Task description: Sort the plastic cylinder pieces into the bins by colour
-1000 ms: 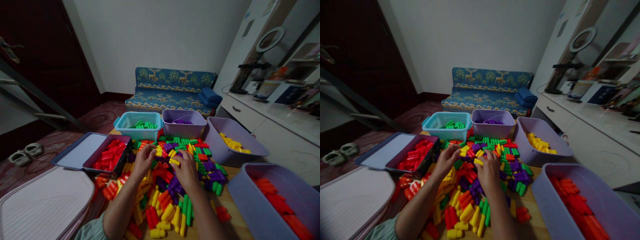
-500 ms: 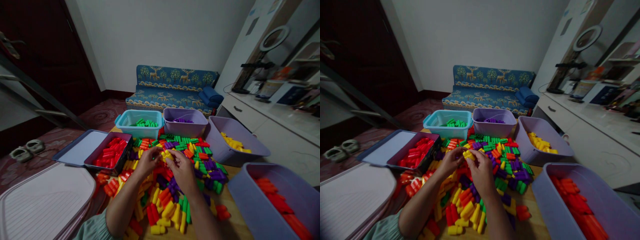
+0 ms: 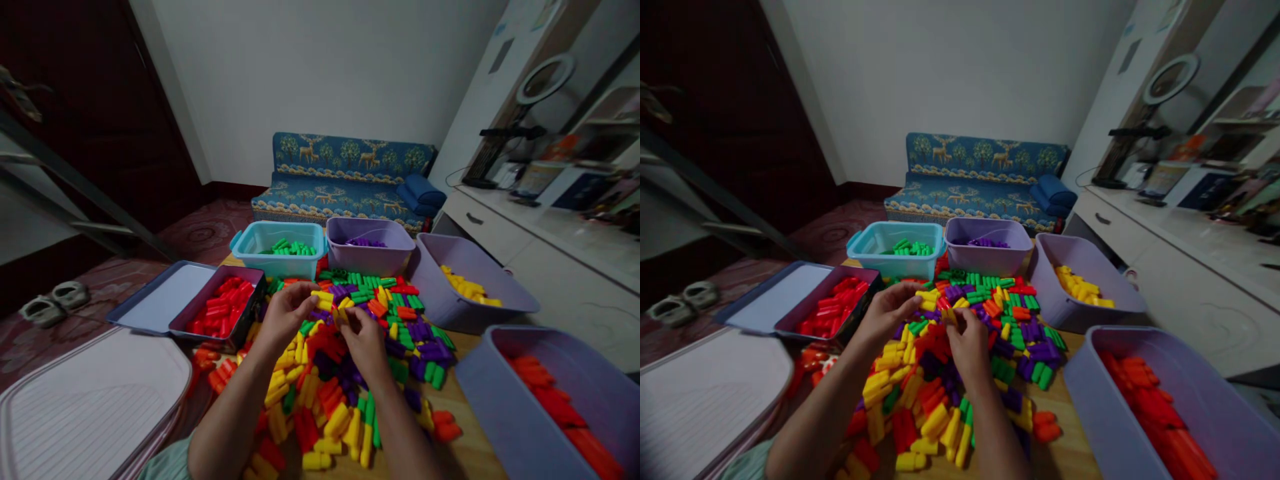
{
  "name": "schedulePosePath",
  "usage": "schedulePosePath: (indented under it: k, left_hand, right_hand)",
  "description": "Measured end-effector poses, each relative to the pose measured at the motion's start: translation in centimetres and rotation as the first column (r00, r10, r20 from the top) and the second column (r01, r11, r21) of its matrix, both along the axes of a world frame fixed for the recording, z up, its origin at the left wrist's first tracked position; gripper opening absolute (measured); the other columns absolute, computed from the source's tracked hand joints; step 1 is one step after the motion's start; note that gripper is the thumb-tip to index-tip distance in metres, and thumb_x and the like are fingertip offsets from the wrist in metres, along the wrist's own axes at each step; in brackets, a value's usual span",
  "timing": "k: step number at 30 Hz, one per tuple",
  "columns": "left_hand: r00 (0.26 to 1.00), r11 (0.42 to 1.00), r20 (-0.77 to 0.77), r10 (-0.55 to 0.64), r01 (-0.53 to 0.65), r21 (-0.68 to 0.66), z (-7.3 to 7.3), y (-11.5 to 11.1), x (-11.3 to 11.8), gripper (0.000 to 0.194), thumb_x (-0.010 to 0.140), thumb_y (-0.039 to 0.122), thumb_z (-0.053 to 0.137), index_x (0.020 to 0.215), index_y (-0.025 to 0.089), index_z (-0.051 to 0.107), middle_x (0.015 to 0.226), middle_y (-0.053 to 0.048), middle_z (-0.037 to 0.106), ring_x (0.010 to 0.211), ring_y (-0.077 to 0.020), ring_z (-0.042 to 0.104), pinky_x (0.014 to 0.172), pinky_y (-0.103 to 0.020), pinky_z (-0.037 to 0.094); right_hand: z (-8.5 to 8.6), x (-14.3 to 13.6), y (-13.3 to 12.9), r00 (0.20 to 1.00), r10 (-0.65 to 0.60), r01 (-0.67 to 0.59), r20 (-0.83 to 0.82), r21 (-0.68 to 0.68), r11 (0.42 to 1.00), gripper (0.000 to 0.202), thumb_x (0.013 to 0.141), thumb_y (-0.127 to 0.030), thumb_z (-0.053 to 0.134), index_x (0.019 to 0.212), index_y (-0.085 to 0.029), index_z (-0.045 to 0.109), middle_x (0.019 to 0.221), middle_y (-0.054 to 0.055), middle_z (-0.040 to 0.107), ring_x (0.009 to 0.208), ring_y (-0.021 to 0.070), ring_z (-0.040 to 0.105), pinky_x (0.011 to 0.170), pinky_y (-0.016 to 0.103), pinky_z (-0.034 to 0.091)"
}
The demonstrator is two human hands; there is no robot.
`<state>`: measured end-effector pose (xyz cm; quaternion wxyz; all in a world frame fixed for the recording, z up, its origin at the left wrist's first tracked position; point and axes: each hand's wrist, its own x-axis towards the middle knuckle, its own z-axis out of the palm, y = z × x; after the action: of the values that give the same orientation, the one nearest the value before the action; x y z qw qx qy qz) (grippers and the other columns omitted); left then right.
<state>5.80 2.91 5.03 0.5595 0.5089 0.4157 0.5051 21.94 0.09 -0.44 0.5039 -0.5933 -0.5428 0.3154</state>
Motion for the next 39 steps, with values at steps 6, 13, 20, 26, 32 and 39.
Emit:
schedulePosePath:
  k: [6, 13, 20, 26, 32, 39]
  left_hand:
    - [0.999, 0.999, 0.023, -0.035, 0.034, 0.016, 0.4, -0.4, 0.3, 0.035, 0.067, 0.036, 0.073, 0.092, 0.013, 0.063, 0.076, -0.003, 0.067, 0.062, -0.0132, 0.063, 0.054, -0.021, 0.050]
    - [0.982, 0.999, -0.188, -0.030, 0.023, -0.039, -3.3, 0.7, 1.3, 0.012, 0.064, 0.021, 0.063, 0.073, 0.013, 0.061, 0.059, 0.001, 0.059, 0.051, -0.0099, 0.056, 0.050, -0.020, 0.047]
    - [0.989, 0.993, -0.130, -0.069, 0.055, -0.108, -2.8, 0.1, 2.6, 0.036, 0.073, 0.039, 0.062, 0.101, 0.016, 0.061, 0.091, -0.006, 0.065, 0.076, -0.0180, 0.064, 0.060, -0.028, 0.052]
    - [0.635, 0.876, -0.766, -0.101, 0.421, 0.233, -0.9, -1.8, 1.6, 0.035, 0.068, 0.025, 0.070, 0.103, 0.025, 0.070, 0.101, -0.007, 0.067, 0.092, -0.0225, 0.060, 0.084, -0.032, 0.046]
    - [0.410, 0.780, -0.910, -0.059, 0.588, 0.215, -1.8, -3.1, 2.7, 0.056, 0.065, 0.005, 0.058, 0.115, 0.027, 0.066, 0.111, -0.008, 0.064, 0.107, -0.0265, 0.053, 0.091, -0.037, 0.042]
    - [0.441, 0.787, -0.896, -0.046, 0.569, 0.239, -2.8, -2.7, 3.1, 0.053, 0.063, 0.002, 0.052, 0.106, 0.027, 0.069, 0.099, -0.007, 0.069, 0.097, -0.0264, 0.059, 0.082, -0.035, 0.045]
  right_hand:
    - [0.7, -0.3, -0.2, 0.993, 0.015, -0.019, -0.118, -0.031, 0.999, 0.025, 0.074, -0.035, 0.065, 0.091, -0.017, 0.066, 0.087, 0.007, 0.071, 0.079, 0.0220, 0.065, 0.073, 0.033, 0.051]
    - [3.8, -0.6, -1.4, 0.805, 0.028, -0.045, -0.593, -0.013, 0.999, 0.025, 0.074, -0.034, 0.067, 0.092, -0.018, 0.061, 0.071, -0.003, 0.061, 0.057, 0.0100, 0.054, 0.055, 0.021, 0.046]
    - [3.0, 0.3, -0.8, 0.880, -0.046, 0.006, -0.473, -0.087, 0.996, 0.032, 0.070, -0.038, 0.069, 0.091, -0.017, 0.058, 0.077, 0.000, 0.062, 0.057, 0.0113, 0.056, 0.047, 0.021, 0.043]
    - [3.2, 4.2, -0.4, 0.967, -0.076, 0.068, -0.244, -0.040, 0.997, 0.034, 0.072, -0.037, 0.063, 0.099, -0.016, 0.060, 0.079, 0.004, 0.067, 0.060, 0.0150, 0.060, 0.051, 0.025, 0.046]
    - [0.4, 6.4, 0.4, 0.987, -0.076, 0.083, 0.142, -0.043, 0.996, 0.020, 0.067, -0.023, 0.065, 0.086, -0.020, 0.069, 0.079, 0.005, 0.072, 0.073, 0.0201, 0.067, 0.064, 0.030, 0.051]
    - [-0.1, 5.9, 0.2, 0.958, 0.017, 0.015, 0.286, -0.106, 0.994, 0.015, 0.069, -0.020, 0.063, 0.083, -0.021, 0.069, 0.077, 0.004, 0.073, 0.070, 0.0205, 0.067, 0.064, 0.031, 0.050]
